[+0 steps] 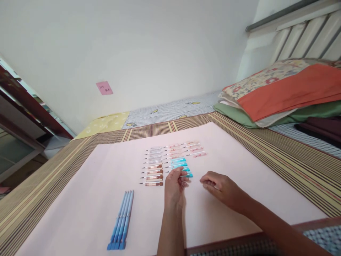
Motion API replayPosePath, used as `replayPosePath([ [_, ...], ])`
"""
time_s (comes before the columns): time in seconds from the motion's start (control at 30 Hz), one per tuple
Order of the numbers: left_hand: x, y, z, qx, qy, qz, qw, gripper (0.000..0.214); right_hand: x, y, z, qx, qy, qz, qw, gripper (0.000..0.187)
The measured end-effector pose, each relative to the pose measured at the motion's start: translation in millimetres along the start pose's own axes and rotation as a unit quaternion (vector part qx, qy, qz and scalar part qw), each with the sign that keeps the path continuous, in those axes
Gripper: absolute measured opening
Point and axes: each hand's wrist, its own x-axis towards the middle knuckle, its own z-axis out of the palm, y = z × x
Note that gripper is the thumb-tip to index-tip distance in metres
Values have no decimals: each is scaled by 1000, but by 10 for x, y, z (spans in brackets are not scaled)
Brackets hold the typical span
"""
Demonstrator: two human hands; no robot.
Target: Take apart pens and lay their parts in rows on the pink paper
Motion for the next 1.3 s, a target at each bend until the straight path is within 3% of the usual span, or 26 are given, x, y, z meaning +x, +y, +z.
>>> replayPosePath([
  [0.1, -2, -22, 4, -1, -6, -1, 1000, 50, -6, 166, -14, -37, 68, -7, 997, 20],
  [0.23, -5, -13, 16, -7, 1, 1, 1000, 47, 248, 455, -33, -152, 133, -38, 979, 24],
  [0.37, -9, 23, 15, -8, 5, -2, 1000, 47, 524, 627, 25, -285, 124, -54, 949, 34],
  [0.5, -15, 27, 11, -6, 10, -4, 1000, 49, 667, 674, 114, -349, 103, -48, 930, 36],
  [0.97, 3, -20, 6, 3, -5, -8, 1000, 53, 938, 789, 67, -371, 101, -78, 920, 31],
  [1.3, -32, -2, 44, 6, 0, -7, 1000, 52, 981, 784, 13, -330, 117, -101, 931, 32],
])
